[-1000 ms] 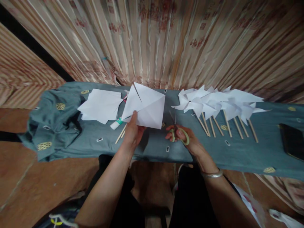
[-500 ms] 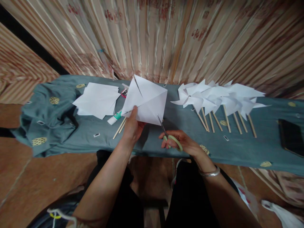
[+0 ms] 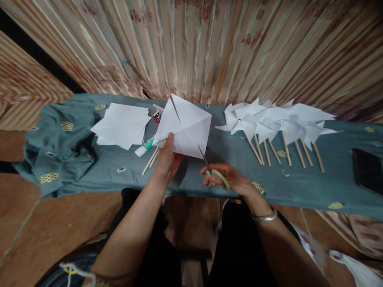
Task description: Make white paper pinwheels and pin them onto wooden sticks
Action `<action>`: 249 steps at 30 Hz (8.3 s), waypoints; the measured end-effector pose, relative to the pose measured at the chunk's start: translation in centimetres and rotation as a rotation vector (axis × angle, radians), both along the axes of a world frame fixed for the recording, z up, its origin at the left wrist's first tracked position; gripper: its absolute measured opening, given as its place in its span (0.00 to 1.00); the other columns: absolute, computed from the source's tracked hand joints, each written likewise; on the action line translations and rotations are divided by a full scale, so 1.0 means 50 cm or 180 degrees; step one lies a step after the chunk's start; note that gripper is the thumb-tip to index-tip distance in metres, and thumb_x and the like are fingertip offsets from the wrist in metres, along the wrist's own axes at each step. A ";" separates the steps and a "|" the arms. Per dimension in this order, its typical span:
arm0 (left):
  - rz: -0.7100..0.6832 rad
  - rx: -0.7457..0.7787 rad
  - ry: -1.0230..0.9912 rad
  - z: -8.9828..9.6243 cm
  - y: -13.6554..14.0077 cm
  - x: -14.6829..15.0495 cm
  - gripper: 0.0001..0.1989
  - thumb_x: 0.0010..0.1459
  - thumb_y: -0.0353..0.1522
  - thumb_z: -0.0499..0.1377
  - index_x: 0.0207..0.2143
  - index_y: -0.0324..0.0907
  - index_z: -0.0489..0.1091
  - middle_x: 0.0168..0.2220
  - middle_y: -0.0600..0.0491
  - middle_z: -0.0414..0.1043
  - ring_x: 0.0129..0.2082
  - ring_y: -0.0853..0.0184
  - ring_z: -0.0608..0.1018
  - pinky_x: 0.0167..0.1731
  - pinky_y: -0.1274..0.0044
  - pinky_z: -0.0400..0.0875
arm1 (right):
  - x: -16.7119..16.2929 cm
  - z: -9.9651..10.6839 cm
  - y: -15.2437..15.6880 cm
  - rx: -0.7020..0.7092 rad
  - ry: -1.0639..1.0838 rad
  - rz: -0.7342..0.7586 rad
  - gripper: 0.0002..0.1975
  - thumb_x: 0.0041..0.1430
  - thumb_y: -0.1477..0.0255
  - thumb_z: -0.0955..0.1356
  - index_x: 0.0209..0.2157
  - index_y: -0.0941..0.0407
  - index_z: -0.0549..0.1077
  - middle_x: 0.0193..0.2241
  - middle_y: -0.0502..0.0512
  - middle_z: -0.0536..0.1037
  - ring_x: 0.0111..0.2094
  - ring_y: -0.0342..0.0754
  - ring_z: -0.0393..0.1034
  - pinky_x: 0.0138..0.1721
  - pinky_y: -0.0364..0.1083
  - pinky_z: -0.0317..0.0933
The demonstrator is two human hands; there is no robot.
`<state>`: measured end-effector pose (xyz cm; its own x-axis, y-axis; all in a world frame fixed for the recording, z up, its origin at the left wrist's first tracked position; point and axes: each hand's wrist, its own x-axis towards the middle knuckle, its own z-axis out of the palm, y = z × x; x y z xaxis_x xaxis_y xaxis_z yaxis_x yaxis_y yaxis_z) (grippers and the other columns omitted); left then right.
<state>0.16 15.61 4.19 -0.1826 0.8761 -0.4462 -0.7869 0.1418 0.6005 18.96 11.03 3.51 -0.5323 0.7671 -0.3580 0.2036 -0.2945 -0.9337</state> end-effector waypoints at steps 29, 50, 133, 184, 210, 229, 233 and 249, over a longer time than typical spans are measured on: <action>-0.0029 0.0035 0.0120 0.000 -0.003 -0.002 0.09 0.65 0.29 0.54 0.44 0.41 0.72 0.37 0.53 0.80 0.29 0.74 0.79 0.32 0.85 0.75 | 0.005 -0.014 0.001 -0.0054 0.0151 0.0036 0.28 0.49 0.53 0.73 0.42 0.61 0.73 0.31 0.57 0.79 0.30 0.45 0.71 0.34 0.46 0.65; -0.0045 -0.0060 0.0145 0.002 -0.004 -0.003 0.09 0.64 0.29 0.55 0.44 0.42 0.73 0.37 0.54 0.79 0.29 0.73 0.79 0.38 0.81 0.75 | 0.003 -0.008 0.001 -0.0052 0.0115 0.0014 0.30 0.46 0.51 0.73 0.41 0.61 0.74 0.30 0.56 0.79 0.30 0.46 0.72 0.35 0.46 0.65; 0.0064 -0.0004 0.0029 0.017 -0.007 -0.010 0.09 0.66 0.27 0.53 0.44 0.38 0.72 0.30 0.55 0.79 0.26 0.75 0.79 0.39 0.82 0.75 | -0.013 -0.004 -0.002 -0.0614 -0.0049 -0.0279 0.23 0.40 0.61 0.77 0.36 0.58 0.74 0.21 0.46 0.73 0.24 0.41 0.68 0.27 0.42 0.62; -0.0157 -0.0012 0.0064 0.015 -0.016 -0.003 0.09 0.65 0.27 0.54 0.43 0.39 0.73 0.30 0.55 0.79 0.26 0.74 0.79 0.40 0.80 0.75 | -0.029 -0.015 -0.003 -0.0713 0.0265 -0.0602 0.25 0.35 0.57 0.79 0.33 0.59 0.75 0.19 0.46 0.74 0.21 0.39 0.68 0.24 0.41 0.60; -0.0321 -0.0093 0.0132 0.008 -0.022 0.005 0.08 0.61 0.29 0.59 0.43 0.41 0.73 0.31 0.56 0.78 0.25 0.72 0.78 0.34 0.80 0.75 | -0.026 -0.021 -0.002 -0.0605 0.0237 -0.0670 0.26 0.35 0.56 0.79 0.33 0.59 0.76 0.19 0.47 0.74 0.21 0.40 0.69 0.24 0.41 0.61; -0.0346 -0.0044 0.0084 0.006 -0.028 0.008 0.08 0.63 0.27 0.55 0.42 0.40 0.73 0.30 0.56 0.78 0.24 0.73 0.77 0.30 0.82 0.74 | -0.036 -0.016 -0.004 -0.0734 0.0229 -0.0862 0.29 0.29 0.56 0.80 0.31 0.60 0.77 0.18 0.47 0.75 0.20 0.39 0.68 0.24 0.40 0.61; -0.0345 -0.0040 0.0067 0.005 -0.028 0.006 0.07 0.64 0.27 0.55 0.41 0.39 0.72 0.30 0.56 0.77 0.24 0.74 0.76 0.30 0.83 0.73 | -0.035 -0.019 -0.004 -0.0649 0.0215 -0.0785 0.28 0.31 0.55 0.79 0.32 0.60 0.77 0.18 0.47 0.74 0.20 0.39 0.67 0.23 0.40 0.60; -0.0361 -0.0042 0.0049 0.010 -0.033 0.008 0.07 0.63 0.27 0.56 0.42 0.38 0.72 0.29 0.56 0.77 0.24 0.74 0.76 0.29 0.83 0.74 | -0.035 -0.016 -0.005 -0.0567 0.0218 -0.0701 0.26 0.35 0.56 0.79 0.33 0.60 0.77 0.20 0.48 0.75 0.23 0.41 0.69 0.26 0.42 0.63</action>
